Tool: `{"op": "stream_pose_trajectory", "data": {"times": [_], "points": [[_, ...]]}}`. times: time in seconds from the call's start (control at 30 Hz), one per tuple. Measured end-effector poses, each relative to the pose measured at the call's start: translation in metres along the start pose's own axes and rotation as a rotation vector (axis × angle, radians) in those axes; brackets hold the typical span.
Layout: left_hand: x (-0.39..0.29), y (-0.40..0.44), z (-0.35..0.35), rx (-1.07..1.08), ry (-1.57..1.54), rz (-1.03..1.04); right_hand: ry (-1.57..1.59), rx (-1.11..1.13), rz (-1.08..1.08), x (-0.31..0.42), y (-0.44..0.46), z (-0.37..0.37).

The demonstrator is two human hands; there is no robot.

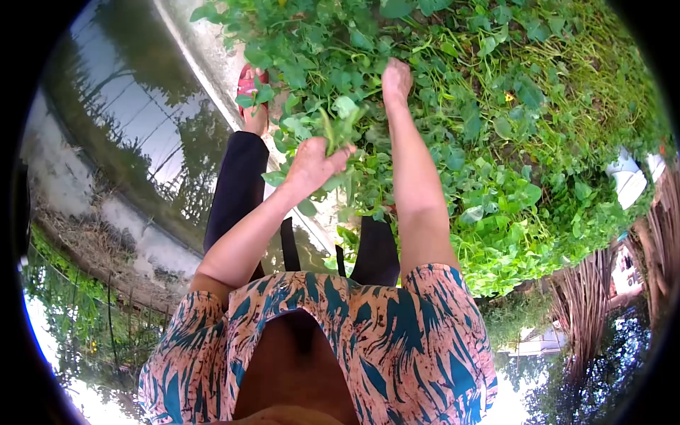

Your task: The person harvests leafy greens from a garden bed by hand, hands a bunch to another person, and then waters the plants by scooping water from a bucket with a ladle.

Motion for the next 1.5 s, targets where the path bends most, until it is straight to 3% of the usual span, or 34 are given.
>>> {"op": "stream_pose_trajectory", "data": {"times": [0.03,0.1,0.2,0.23,0.27,0.33,0.4,0.43,0.5,0.53,0.57,0.6,0.63,0.67,0.73,0.8,0.87,0.93,1.0,1.13,1.17,1.2,1.43,1.5], "points": [[0.007,0.002,0.003,-0.074,-0.145,0.005,-0.057,-0.004,-0.113,0.037,-0.016,-0.018],[-0.009,-0.005,-0.002,-0.112,-0.273,0.010,-0.105,0.228,-0.370,0.104,-0.098,-0.046],[-0.008,-0.009,0.010,-0.016,-0.164,-0.027,0.199,0.448,-0.401,0.135,-0.160,-0.047],[0.012,-0.005,0.009,-0.045,-0.165,-0.215,0.214,0.499,-0.397,0.143,-0.154,-0.047],[0.019,-0.002,0.002,-0.122,-0.403,-0.236,0.229,0.549,-0.391,0.153,-0.143,-0.044],[0.036,0.003,-0.006,-0.270,-0.880,-0.277,0.093,0.498,-0.517,0.167,-0.102,-0.021],[0.051,0.003,-0.011,-0.354,-0.933,-0.349,-0.318,0.536,-0.533,0.129,-0.053,0.058],[0.053,0.003,-0.013,-0.387,-0.941,-0.344,-0.636,0.693,-0.450,0.129,-0.036,0.100],[0.036,-0.009,-0.022,-0.427,-1.003,-0.384,-0.274,0.698,-0.161,0.159,-0.028,0.115],[0.039,-0.005,-0.026,-0.426,-0.991,-0.360,-0.493,0.790,-0.599,0.161,0.014,0.168],[0.044,-0.001,-0.029,-0.428,-0.985,-0.337,-0.203,0.670,-0.691,0.177,0.036,0.166],[0.049,0.000,-0.031,-0.428,-0.977,-0.322,0.004,0.775,-0.453,0.192,0.044,0.156],[0.050,0.003,-0.031,-0.403,-1.049,-0.279,0.567,0.875,-0.303,0.171,0.072,0.168],[0.048,0.001,-0.033,-0.414,-1.066,-0.281,0.793,0.920,-0.244,0.139,0.097,0.176],[0.036,-0.001,-0.039,-0.429,-1.108,-0.269,0.112,0.826,-0.133,0.177,0.049,0.112],[0.038,0.001,-0.038,-0.409,-1.103,-0.288,-0.136,1.026,-0.181,0.148,0.037,0.115],[0.035,0.002,-0.038,-0.413,-1.082,-0.295,-0.123,0.840,-0.017,0.113,0.032,0.124],[0.032,0.003,-0.040,-0.435,-1.070,-0.331,-0.476,0.427,-0.258,0.127,0.015,0.108],[0.033,0.006,-0.041,-0.456,-1.038,-0.336,-0.774,0.574,-0.125,0.110,0.018,0.134],[0.032,0.005,-0.045,-0.454,-1.044,-0.310,-0.837,0.428,-0.046,0.099,0.030,0.144],[0.031,0.003,-0.045,-0.443,-1.074,-0.311,-0.572,0.308,0.003,0.106,0.026,0.128],[0.031,0.002,-0.045,-0.442,-1.079,-0.294,-0.502,0.186,-0.099,0.110,0.022,0.117],[0.041,0.002,-0.027,-0.377,-1.020,-0.329,1.068,0.200,0.336,0.052,0.056,0.162],[0.039,0.003,-0.026,-0.354,-1.010,-0.336,1.089,0.289,0.393,0.101,0.033,0.121]]}}
Point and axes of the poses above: each hand's wrist, its own y-axis towards the middle knuckle, its own z-axis out of the palm, x = y × z, the point moved 6 cm from there along y, towards the middle knuckle, and after that the axes turned 4 degrees about -z, right-handed, at the moved point
